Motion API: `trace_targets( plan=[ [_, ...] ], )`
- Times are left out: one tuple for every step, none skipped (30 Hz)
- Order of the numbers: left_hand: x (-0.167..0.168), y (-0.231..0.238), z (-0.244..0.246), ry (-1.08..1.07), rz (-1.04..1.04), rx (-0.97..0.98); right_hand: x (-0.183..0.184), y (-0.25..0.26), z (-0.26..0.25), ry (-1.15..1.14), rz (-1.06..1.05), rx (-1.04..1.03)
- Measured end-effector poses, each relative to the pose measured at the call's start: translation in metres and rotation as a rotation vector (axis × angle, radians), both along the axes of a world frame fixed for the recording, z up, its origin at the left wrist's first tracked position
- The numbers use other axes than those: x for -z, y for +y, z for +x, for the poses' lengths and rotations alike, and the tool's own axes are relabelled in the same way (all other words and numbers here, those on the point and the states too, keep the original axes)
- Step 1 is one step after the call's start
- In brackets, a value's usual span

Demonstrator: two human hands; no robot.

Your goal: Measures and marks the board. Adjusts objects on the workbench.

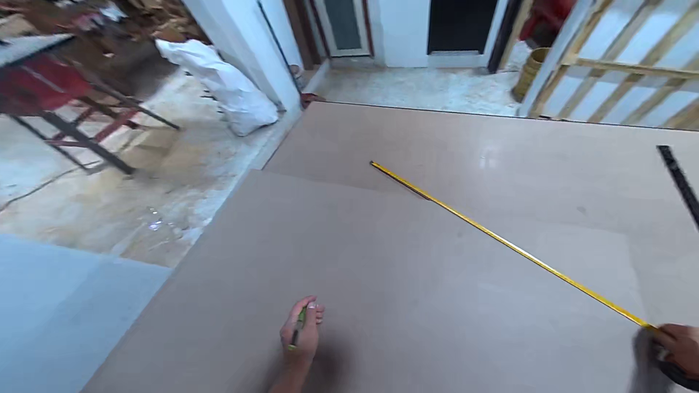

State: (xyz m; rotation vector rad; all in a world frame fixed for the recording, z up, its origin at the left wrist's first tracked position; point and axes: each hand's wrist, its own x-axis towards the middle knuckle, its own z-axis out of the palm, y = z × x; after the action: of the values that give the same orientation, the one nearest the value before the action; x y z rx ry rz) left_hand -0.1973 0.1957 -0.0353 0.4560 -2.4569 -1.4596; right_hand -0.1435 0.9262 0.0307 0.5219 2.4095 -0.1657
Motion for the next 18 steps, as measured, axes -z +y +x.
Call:
trace_targets(
  plan=[
    [0.000,0.014,-0.002,0.003,-0.121,0.088,0.011,0.015,-0.003,-0.008,0.010,0.003],
    [-0.001,0.031,-0.006,-0.016,-0.243,0.181,0.019,0.025,-0.007,0.010,0.011,-0.013],
    [-0.007,0.052,-0.012,-0.063,-0.351,0.276,0.022,0.031,-0.009,0.029,0.011,-0.033],
    [-0.012,0.077,-0.019,-0.115,-0.431,0.349,0.024,0.036,-0.014,0.041,0.017,-0.062],
    [-0.015,0.104,-0.031,-0.144,-0.496,0.408,0.023,0.041,-0.024,0.039,0.028,-0.093],
    [-0.014,0.132,-0.043,-0.155,-0.546,0.457,0.022,0.044,-0.035,0.037,0.028,-0.116],
    [-0.013,0.158,-0.055,-0.167,-0.581,0.505,0.022,0.048,-0.044,0.035,0.024,-0.134],
    [-0.010,0.184,-0.065,-0.158,-0.606,0.548,0.024,0.052,-0.051,0.039,0.021,-0.150],
    [-0.005,0.208,-0.077,-0.130,-0.633,0.580,0.027,0.058,-0.058,0.055,0.024,-0.167],
    [0.001,0.231,-0.088,-0.095,-0.664,0.603,0.030,0.065,-0.067,0.076,0.027,-0.187],
    [0.006,0.252,-0.098,-0.067,-0.711,0.620,0.033,0.072,-0.077,0.091,0.031,-0.208],
    [0.011,0.271,-0.106,-0.047,-0.773,0.643,0.033,0.077,-0.087,0.092,0.030,-0.226],
    [0.016,0.288,-0.112,-0.008,-0.839,0.677,0.033,0.082,-0.097,0.089,0.029,-0.242],
    [0.021,0.302,-0.119,0.046,-0.889,0.718,0.032,0.086,-0.107,0.086,0.027,-0.257],
    [0.025,0.313,-0.125,0.091,-0.913,0.746,0.032,0.090,-0.117,0.087,0.026,-0.270],
    [0.028,0.321,-0.132,0.115,-0.925,0.751,0.033,0.095,-0.126,0.093,0.026,-0.280],
    [0.030,0.326,-0.139,0.123,-0.917,0.741,0.035,0.099,-0.133,0.097,0.026,-0.287],
    [0.030,0.330,-0.147,0.117,-0.907,0.723,0.037,0.104,-0.140,0.100,0.024,-0.296]
  ],
)
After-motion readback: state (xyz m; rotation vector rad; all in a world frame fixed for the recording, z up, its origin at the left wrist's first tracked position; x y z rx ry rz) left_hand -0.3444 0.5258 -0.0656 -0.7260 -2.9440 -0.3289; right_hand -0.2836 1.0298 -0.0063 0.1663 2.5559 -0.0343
